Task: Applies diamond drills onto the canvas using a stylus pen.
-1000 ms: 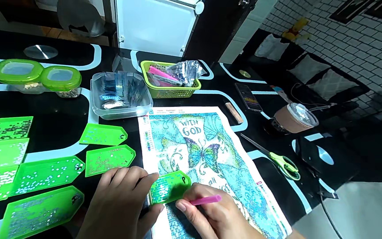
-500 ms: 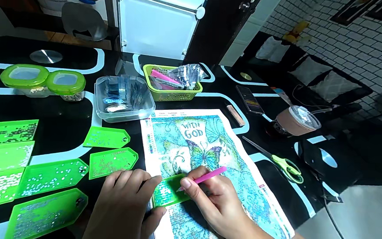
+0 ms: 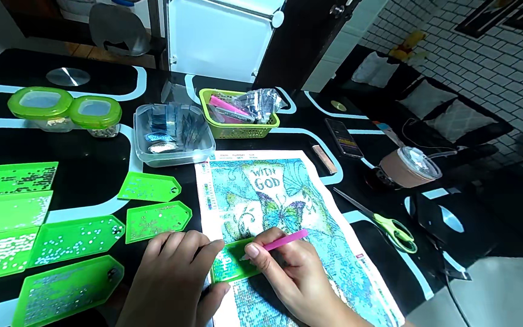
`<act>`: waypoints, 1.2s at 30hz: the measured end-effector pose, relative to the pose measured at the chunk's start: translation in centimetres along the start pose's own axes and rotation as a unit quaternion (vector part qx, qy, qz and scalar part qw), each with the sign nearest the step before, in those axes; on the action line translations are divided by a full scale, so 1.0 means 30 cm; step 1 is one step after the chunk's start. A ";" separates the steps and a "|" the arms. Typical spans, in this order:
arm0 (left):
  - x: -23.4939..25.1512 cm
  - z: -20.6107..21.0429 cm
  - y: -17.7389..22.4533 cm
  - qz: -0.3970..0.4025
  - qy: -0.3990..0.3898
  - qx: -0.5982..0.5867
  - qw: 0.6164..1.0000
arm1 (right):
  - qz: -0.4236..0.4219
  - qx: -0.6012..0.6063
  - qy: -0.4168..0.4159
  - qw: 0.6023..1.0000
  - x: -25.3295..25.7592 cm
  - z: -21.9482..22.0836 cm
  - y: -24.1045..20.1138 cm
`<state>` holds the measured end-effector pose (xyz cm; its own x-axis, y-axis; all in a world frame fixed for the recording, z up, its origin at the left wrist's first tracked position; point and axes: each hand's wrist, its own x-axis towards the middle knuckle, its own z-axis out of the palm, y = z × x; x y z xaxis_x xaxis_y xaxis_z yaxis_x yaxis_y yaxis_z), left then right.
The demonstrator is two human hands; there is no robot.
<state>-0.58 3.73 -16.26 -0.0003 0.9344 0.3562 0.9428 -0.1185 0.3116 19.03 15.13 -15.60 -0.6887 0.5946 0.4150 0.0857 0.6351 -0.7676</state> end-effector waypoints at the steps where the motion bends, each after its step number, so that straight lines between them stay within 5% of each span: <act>1: 0.000 0.001 -0.001 0.000 0.001 0.001 1.000 | 0.002 0.007 0.003 1.000 0.000 -0.001 0.001; 15: 0.000 0.004 -0.001 0.006 0.011 0.006 1.000 | -0.007 -0.002 0.001 1.000 -0.001 0.005 0.002; 25: 0.002 0.004 -0.005 0.003 0.005 -0.001 1.000 | 0.072 0.145 0.011 0.987 -0.015 -0.025 -0.015; 36: 0.002 0.005 -0.002 -0.001 -0.001 0.007 1.000 | 0.026 0.046 -0.017 0.998 0.056 -0.026 0.002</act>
<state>-0.58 3.84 -16.37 -0.0010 0.9354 0.3537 0.9472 -0.1125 0.3003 18.44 16.56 -14.57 -0.7098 0.6068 0.3578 0.0561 0.5550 -0.8300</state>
